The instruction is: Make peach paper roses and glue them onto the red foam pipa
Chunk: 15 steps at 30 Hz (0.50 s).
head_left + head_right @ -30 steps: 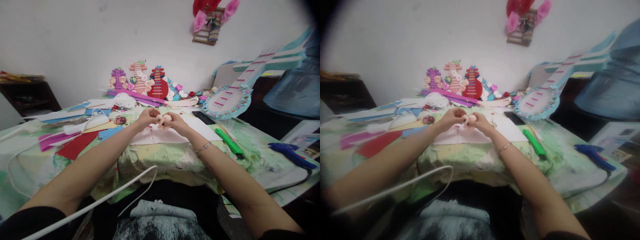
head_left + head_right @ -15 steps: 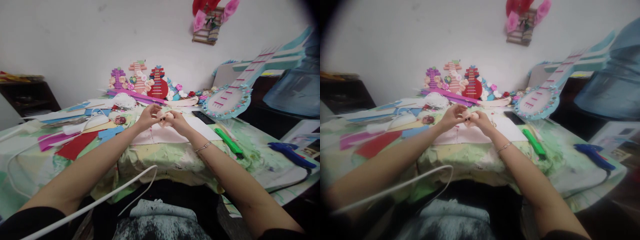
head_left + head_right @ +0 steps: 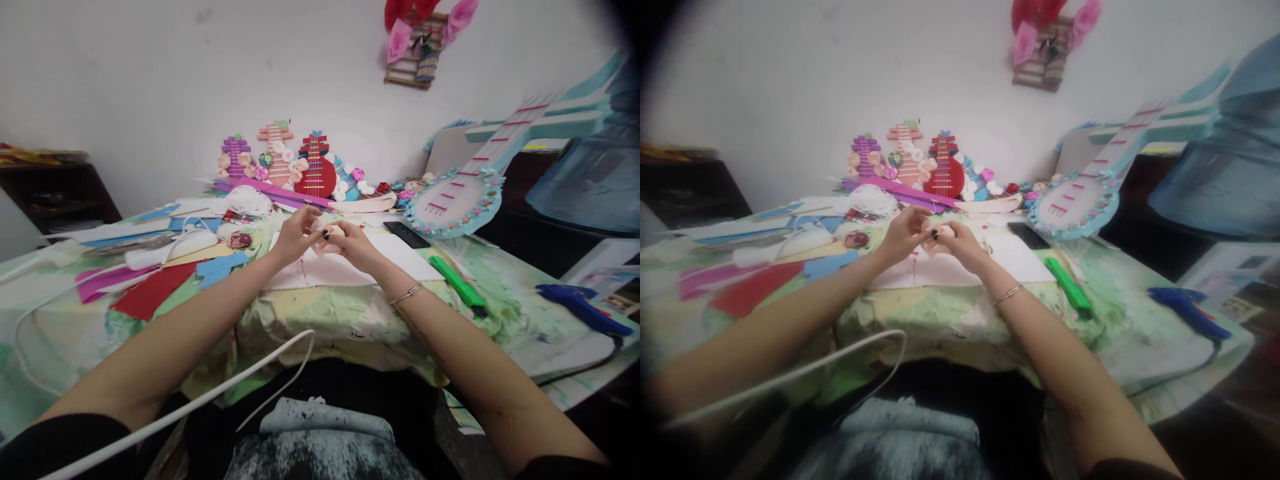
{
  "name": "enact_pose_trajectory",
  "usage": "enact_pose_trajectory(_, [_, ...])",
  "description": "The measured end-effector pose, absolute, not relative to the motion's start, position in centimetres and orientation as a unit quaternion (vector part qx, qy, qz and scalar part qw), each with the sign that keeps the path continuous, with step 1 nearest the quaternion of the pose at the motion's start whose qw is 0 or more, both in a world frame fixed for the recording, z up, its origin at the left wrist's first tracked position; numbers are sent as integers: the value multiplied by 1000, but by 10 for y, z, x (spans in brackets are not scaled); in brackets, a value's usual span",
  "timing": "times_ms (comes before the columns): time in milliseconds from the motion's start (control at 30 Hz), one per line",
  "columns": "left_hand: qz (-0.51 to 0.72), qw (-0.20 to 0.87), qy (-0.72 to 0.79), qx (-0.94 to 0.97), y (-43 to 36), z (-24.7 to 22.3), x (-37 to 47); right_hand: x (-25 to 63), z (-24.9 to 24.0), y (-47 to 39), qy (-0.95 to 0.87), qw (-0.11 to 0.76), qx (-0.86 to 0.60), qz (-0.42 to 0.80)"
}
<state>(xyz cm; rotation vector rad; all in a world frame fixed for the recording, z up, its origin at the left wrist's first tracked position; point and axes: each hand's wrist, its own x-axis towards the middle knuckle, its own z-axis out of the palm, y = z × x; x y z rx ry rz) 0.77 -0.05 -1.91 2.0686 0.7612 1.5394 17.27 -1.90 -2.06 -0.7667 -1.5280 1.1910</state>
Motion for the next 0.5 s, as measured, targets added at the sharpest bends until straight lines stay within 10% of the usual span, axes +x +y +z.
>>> enact_pose_trajectory(500, [537, 68, 280, 793, -15, -17, 13, 168, -23, -13, -641, 535, -400, 378])
